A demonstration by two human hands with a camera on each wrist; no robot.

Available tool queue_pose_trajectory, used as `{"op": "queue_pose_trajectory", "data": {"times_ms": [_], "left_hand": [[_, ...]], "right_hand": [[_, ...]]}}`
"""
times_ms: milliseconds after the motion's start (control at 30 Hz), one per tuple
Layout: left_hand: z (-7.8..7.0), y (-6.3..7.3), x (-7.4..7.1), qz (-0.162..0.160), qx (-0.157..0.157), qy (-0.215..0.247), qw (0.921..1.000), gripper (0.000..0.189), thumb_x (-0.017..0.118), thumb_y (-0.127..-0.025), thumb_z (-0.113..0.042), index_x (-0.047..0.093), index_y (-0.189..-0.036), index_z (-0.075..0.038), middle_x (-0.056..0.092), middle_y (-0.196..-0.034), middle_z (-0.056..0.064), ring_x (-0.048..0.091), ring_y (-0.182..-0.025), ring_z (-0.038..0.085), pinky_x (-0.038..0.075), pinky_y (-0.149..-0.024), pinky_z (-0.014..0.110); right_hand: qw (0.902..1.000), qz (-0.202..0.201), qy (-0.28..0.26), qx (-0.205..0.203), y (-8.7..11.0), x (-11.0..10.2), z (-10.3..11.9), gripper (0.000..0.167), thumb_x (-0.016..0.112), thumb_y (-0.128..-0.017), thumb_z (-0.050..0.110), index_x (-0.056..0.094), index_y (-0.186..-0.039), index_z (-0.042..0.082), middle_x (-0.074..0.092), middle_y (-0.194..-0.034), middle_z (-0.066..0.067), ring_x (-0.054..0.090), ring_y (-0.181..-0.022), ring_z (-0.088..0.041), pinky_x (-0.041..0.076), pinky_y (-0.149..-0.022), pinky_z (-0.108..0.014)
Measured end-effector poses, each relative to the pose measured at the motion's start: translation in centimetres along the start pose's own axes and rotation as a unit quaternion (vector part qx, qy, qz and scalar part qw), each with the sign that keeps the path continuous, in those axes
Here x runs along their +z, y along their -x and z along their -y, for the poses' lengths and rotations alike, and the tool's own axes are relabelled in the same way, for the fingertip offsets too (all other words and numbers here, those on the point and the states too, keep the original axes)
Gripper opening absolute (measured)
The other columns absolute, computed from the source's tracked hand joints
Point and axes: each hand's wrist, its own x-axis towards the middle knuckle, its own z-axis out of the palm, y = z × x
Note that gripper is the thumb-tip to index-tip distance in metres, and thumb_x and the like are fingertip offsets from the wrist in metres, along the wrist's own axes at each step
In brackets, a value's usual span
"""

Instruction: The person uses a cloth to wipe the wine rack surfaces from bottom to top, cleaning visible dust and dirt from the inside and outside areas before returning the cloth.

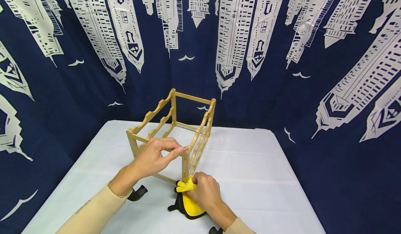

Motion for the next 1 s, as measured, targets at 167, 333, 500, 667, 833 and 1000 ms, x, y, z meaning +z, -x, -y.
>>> {"op": "queue_pose_trajectory", "data": {"times_ms": [167, 333, 500, 667, 833, 1000], "left_hand": [[0.2, -0.1, 0.2, 0.003, 0.014, 0.002, 0.9999, 0.021, 0.072, -0.117, -0.018, 0.092, -0.117, -0.016, 0.091, -0.108, -0.005, 0.077, -0.093, 0.006, 0.066, -0.080, 0.028], [0.2, -0.3, 0.2, 0.000, 0.012, 0.000, 0.9999, 0.024, 0.069, -0.118, -0.017, 0.092, -0.121, -0.014, 0.091, -0.112, -0.004, 0.084, -0.105, 0.012, 0.070, -0.092, 0.031], [0.2, -0.2, 0.0, 0.008, 0.003, 0.006, 0.9999, 0.029, 0.064, -0.121, -0.019, 0.091, -0.123, -0.011, 0.091, -0.115, -0.001, 0.086, -0.114, 0.018, 0.072, -0.102, 0.036], [-0.3, -0.1, -0.3, 0.028, -0.046, 0.029, 0.9981, 0.035, 0.057, -0.125, -0.026, 0.090, -0.129, -0.013, 0.090, -0.125, -0.002, 0.085, -0.120, 0.018, 0.071, -0.108, 0.041], [-1.4, -0.4, 0.3, 0.036, -0.094, 0.010, 0.9948, 0.028, 0.068, -0.120, -0.033, 0.088, -0.131, -0.016, 0.090, -0.123, -0.003, 0.087, -0.114, 0.016, 0.072, -0.105, 0.043], [-2.4, -1.2, 1.7, 0.023, -0.125, -0.121, 0.9845, 0.034, 0.087, -0.107, -0.041, 0.088, -0.132, -0.018, 0.090, -0.115, -0.001, 0.085, -0.099, 0.015, 0.070, -0.084, 0.031]], "right_hand": [[0.9955, -0.078, -0.037, -0.040, 0.2, -0.9, 0.6, 0.042, 0.113, -0.071, 0.013, 0.072, -0.080, 0.018, 0.072, -0.076, 0.009, 0.054, -0.067, 0.005, 0.052, -0.059, -0.016], [0.9807, -0.154, -0.077, -0.093, -0.5, -3.0, 1.9, 0.042, 0.110, -0.070, 0.001, 0.073, -0.083, 0.017, 0.073, -0.080, 0.008, 0.056, -0.068, 0.005, 0.050, -0.056, -0.012], [0.9557, -0.227, -0.117, -0.147, -1.8, -5.1, 3.2, 0.039, 0.106, -0.071, -0.003, 0.074, -0.087, 0.013, 0.075, -0.082, 0.005, 0.064, -0.070, -0.004, 0.056, -0.062, -0.016], [0.9471, -0.226, -0.141, -0.179, -2.8, -6.9, 3.3, 0.039, 0.105, -0.074, -0.004, 0.074, -0.091, 0.013, 0.076, -0.085, 0.005, 0.066, -0.073, -0.010, 0.057, -0.067, -0.019], [0.9538, -0.176, -0.165, -0.180, -2.4, -8.6, 1.0, 0.045, 0.106, -0.072, -0.008, 0.078, -0.098, 0.015, 0.079, -0.093, 0.005, 0.068, -0.083, -0.009, 0.057, -0.076, -0.020], [0.9541, -0.183, -0.168, -0.167, -2.3, -10.2, -1.4, 0.046, 0.104, -0.074, -0.011, 0.079, -0.102, 0.013, 0.081, -0.099, 0.000, 0.070, -0.090, -0.010, 0.058, -0.083, -0.020]]}}
